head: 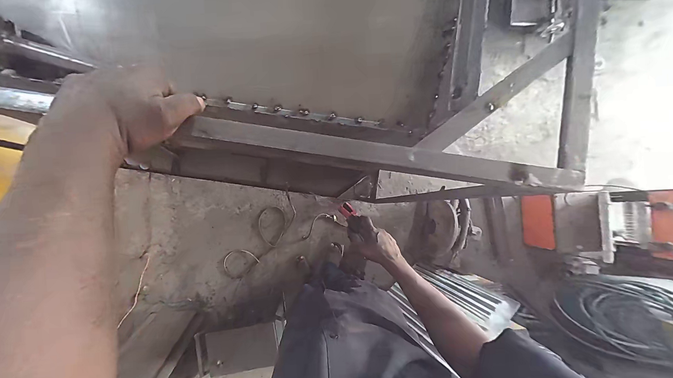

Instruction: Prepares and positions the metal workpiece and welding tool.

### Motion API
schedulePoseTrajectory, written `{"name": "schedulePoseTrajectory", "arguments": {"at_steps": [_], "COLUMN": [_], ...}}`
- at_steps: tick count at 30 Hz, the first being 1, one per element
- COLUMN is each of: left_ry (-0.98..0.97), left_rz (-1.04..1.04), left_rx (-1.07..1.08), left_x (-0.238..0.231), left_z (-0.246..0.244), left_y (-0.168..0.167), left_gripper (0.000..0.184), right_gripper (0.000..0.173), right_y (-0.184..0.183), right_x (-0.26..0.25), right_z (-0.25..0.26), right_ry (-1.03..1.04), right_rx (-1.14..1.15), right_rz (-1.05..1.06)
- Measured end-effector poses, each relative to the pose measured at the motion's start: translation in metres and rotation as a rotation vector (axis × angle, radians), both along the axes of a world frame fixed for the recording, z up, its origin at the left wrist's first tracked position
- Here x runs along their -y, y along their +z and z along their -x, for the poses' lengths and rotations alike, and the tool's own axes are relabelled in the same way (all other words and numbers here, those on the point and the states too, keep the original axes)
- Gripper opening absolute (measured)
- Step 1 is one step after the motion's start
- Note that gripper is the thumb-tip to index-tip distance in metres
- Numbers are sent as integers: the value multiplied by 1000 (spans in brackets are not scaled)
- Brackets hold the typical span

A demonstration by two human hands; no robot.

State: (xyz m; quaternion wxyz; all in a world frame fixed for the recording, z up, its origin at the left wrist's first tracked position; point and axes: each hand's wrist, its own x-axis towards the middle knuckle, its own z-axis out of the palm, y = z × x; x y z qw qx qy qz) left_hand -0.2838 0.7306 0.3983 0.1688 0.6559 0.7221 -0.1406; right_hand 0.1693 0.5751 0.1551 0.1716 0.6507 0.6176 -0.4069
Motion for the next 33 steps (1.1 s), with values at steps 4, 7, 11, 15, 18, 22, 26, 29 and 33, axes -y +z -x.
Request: {"name": "schedulePoseTrajectory", "arguments": {"at_steps": [4, 7, 11, 15, 18, 22, 26, 29, 33], "left_ry": [-23, -35, 6, 17, 62, 89, 94, 72, 50], "left_rz": [-17, -26, -7, -21, 5, 28, 21, 3, 1], "left_rx": [13, 22, -3, -19, -42, -61, -16, -26, -5], "left_x": [-2, -4, -9, -6, 11, 15, 12, 8, 10], "left_z": [5, 11, 28, 12, -21, -43, -39, -29, -32], "left_y": [-2, -9, -23, -10, 16, 36, 32, 24, 27], "left_gripper": [78, 77, 82, 87, 85, 76, 73, 73, 71], "right_gripper": [81, 91, 90, 84, 87, 79, 84, 80, 77], "right_y": [18, 32, 14, -13, -9, 5, 16, 11, -1], "right_x": [8, 16, 19, 11, 15, 14, 15, 11, 5], "right_z": [-35, -57, -74, -82, -81, -70, -42, -19, 6], "right_ry": [-47, -108, -145, -108, -101, -60, 19, 68, 114], "right_rx": [154, 269, 305, 265, 272, 240, 170, 139, 77], "right_rz": [-7, -18, -62, 2, -2, -31, 16, 8, -68]}}
